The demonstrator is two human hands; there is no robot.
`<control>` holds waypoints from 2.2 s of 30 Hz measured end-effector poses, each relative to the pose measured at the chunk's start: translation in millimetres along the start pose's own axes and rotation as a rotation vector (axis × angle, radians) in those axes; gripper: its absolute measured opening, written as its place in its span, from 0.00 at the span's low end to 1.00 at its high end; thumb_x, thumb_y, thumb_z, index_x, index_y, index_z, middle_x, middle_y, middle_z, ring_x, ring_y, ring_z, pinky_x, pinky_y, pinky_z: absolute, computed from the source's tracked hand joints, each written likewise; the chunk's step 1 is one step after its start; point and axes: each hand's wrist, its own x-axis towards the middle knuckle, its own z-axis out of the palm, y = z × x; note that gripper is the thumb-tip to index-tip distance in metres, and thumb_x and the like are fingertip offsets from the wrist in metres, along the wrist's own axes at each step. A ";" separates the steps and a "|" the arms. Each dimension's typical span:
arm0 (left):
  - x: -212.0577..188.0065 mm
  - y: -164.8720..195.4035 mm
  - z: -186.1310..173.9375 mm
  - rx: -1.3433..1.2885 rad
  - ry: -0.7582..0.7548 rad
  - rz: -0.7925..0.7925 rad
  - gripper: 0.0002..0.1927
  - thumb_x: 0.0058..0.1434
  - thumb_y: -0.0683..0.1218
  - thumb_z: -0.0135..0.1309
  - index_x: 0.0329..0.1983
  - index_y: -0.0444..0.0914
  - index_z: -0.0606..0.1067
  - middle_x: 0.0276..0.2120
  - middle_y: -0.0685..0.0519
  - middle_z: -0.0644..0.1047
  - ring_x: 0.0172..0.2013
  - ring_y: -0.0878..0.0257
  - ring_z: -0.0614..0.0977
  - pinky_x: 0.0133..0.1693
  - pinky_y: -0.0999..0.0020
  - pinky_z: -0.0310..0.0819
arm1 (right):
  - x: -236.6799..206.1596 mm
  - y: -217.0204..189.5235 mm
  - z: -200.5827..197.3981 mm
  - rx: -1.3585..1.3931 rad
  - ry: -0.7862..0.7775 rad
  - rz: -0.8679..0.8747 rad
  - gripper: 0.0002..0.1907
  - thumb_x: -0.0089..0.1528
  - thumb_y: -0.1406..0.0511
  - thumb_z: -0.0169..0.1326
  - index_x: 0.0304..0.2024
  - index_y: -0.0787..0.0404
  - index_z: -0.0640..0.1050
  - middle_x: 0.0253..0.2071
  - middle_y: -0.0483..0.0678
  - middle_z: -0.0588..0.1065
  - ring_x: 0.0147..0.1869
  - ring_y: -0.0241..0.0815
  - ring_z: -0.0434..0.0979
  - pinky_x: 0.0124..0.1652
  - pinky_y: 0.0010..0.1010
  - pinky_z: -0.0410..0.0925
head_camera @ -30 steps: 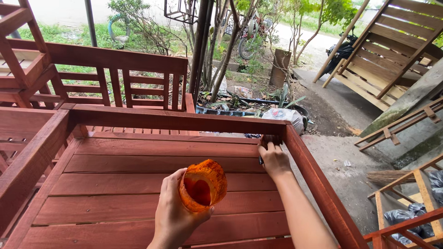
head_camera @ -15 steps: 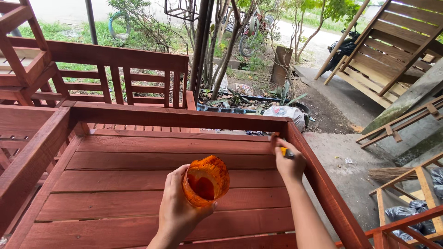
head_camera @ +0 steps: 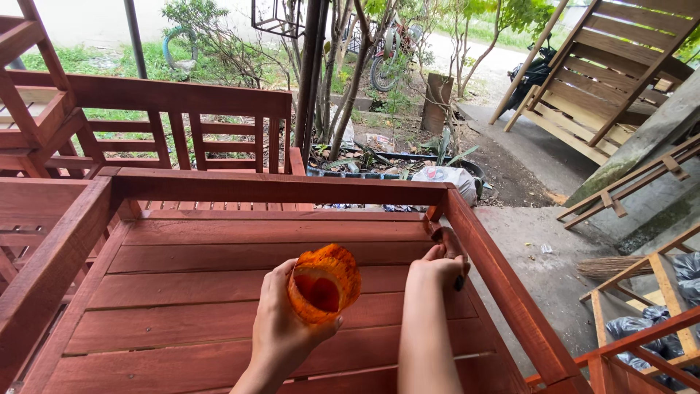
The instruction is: The person applies reddish-brown stain to a wooden table using a cloth. They repeatedly dip the cloth into a small orange container and wipe the tabletop and frame, moving around the table to cover different sections.
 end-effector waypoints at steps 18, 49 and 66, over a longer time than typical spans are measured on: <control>21.6 -17.6 -26.6 -0.013 0.093 0.000 0.52 0.31 0.46 0.75 0.63 0.41 0.66 0.52 0.49 0.71 0.54 0.56 0.77 0.53 0.60 0.75 | 65.5 37.7 41.2 -0.485 -0.205 0.086 0.17 0.69 0.56 0.56 0.43 0.66 0.79 0.39 0.49 0.77 0.37 0.42 0.74 0.37 0.27 0.74; -34.3 -46.4 -133.5 0.049 0.381 -0.085 0.52 0.30 0.43 0.78 0.62 0.39 0.66 0.50 0.48 0.73 0.52 0.56 0.78 0.53 0.62 0.75 | -211.1 95.9 -39.5 -0.926 -0.663 -0.058 0.13 0.64 0.68 0.54 0.51 0.65 0.78 0.43 0.58 0.79 0.37 0.44 0.83 0.34 0.24 0.80; -59.2 -63.0 -194.4 0.116 0.609 -0.135 0.57 0.26 0.45 0.78 0.63 0.37 0.64 0.53 0.46 0.73 0.53 0.53 0.80 0.55 0.59 0.75 | -371.7 284.4 -34.8 -0.591 -2.592 -1.761 0.18 0.56 0.71 0.57 0.50 0.55 0.80 0.63 0.64 0.71 0.62 0.58 0.77 0.47 0.38 0.76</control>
